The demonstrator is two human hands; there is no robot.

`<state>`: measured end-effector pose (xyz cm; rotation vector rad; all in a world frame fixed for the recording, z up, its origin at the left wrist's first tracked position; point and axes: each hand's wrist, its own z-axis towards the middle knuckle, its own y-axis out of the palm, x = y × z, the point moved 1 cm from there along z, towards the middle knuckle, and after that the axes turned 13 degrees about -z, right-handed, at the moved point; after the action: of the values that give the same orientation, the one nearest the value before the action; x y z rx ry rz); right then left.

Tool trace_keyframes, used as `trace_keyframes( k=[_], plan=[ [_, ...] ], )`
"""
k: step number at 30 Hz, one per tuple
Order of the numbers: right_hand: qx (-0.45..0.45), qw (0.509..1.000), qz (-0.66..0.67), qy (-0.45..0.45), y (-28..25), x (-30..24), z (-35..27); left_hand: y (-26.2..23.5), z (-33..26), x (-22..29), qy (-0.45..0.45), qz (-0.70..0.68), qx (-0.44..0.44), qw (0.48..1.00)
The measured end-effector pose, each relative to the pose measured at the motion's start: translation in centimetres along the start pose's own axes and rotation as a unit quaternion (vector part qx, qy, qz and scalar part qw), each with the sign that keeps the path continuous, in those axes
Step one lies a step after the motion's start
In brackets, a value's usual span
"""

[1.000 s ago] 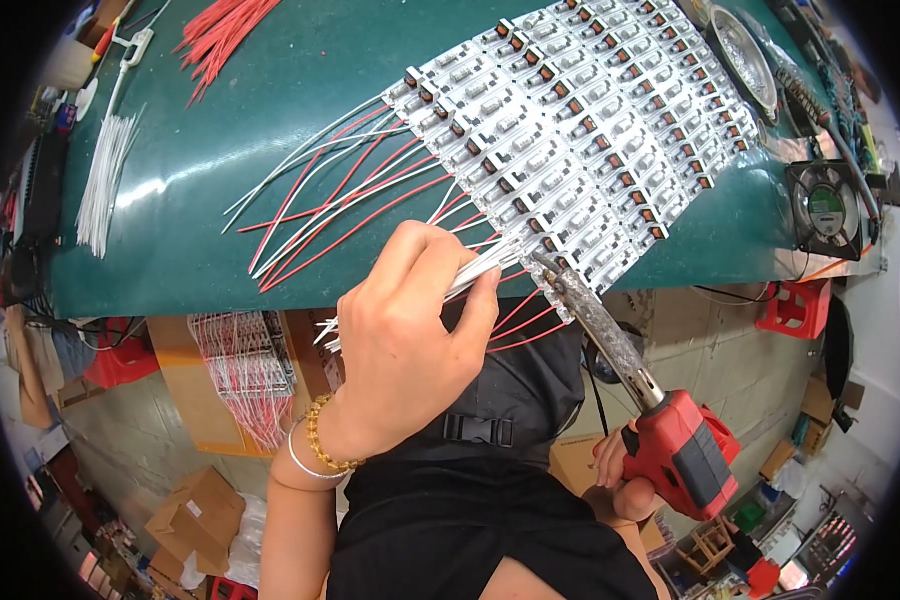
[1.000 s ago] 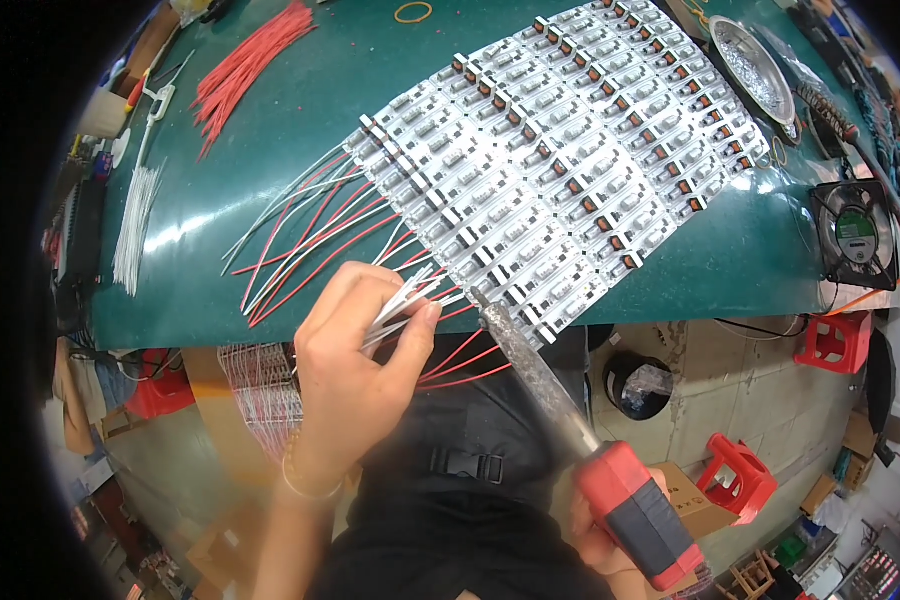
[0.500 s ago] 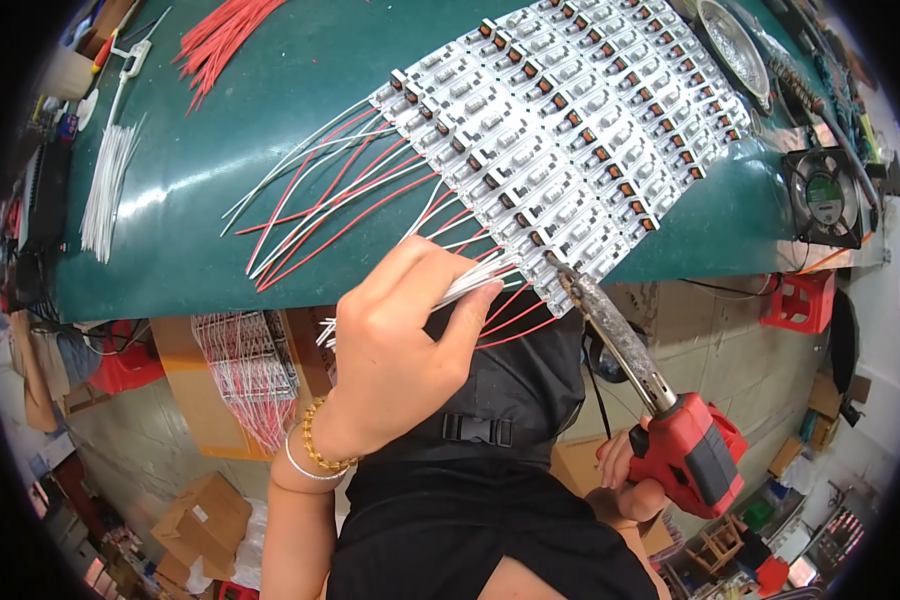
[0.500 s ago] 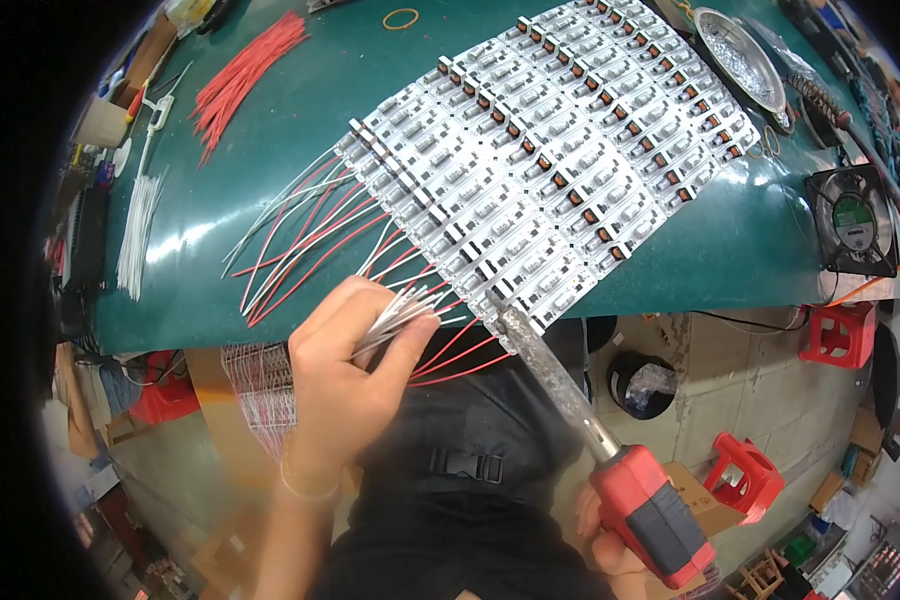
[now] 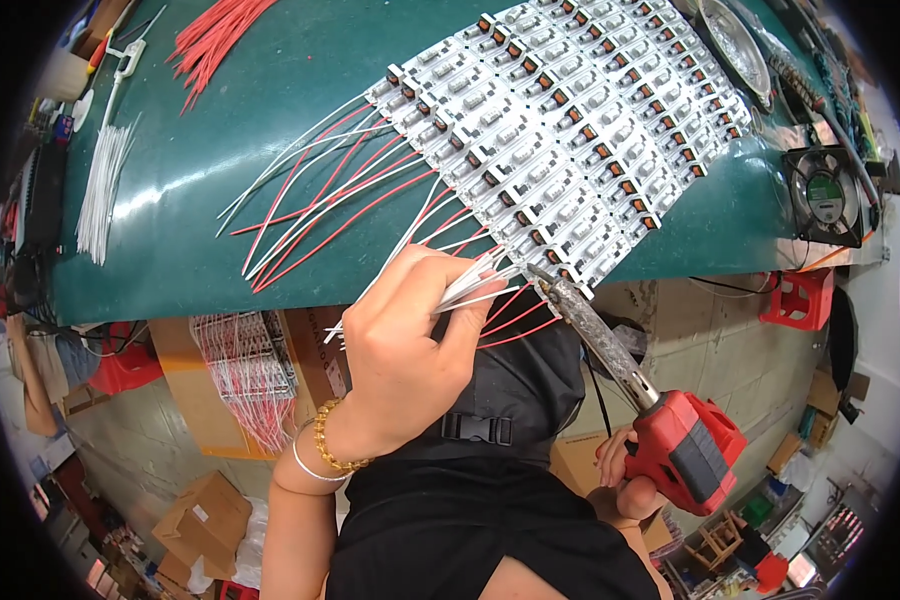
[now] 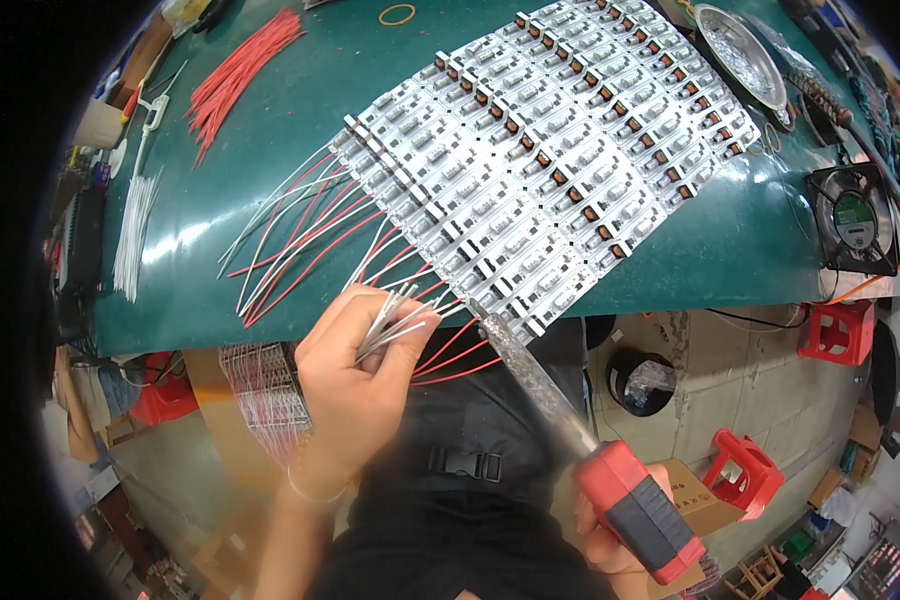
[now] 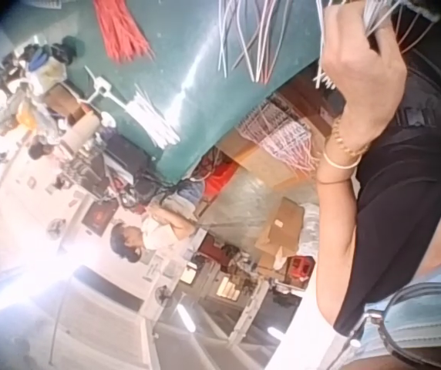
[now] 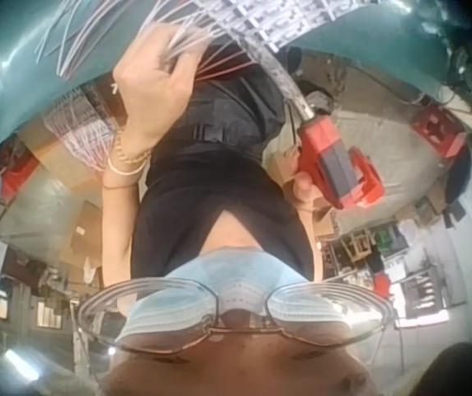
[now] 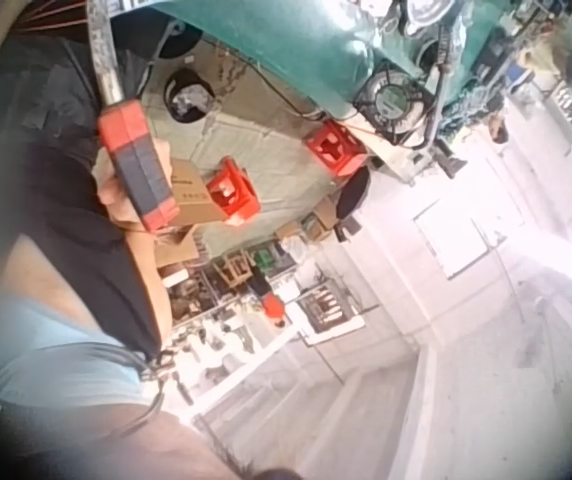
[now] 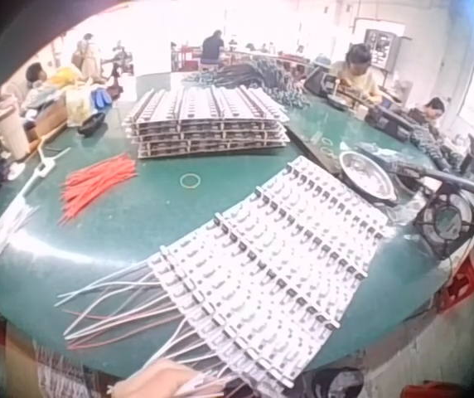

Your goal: The person solders bundles of white and red wires onto an array of circuit boards using a soldering gun.

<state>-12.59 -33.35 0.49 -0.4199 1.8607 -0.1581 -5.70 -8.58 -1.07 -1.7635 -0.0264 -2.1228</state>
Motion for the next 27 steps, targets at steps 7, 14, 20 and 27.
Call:
trace_keyframes(
  k=[7,14,20,27],
  plan=[
    [0.006,1.000,-0.005,0.019,-0.1,0.1,-0.2,0.3,0.1,-0.1,0.016,0.020,-0.010,1.000],
    [0.016,0.993,-0.115,-0.014,-1.3,0.8,-1.0,0.4,0.2,-0.2,0.032,0.038,-0.008,0.999],
    [0.060,0.997,0.025,-0.049,-1.1,2.9,-1.6,0.5,0.2,0.0,0.034,0.032,-0.013,0.999],
    [0.069,0.994,0.072,-0.032,-0.7,1.3,-1.4,0.4,0.3,0.6,0.011,0.024,-0.003,1.000]
  ],
)
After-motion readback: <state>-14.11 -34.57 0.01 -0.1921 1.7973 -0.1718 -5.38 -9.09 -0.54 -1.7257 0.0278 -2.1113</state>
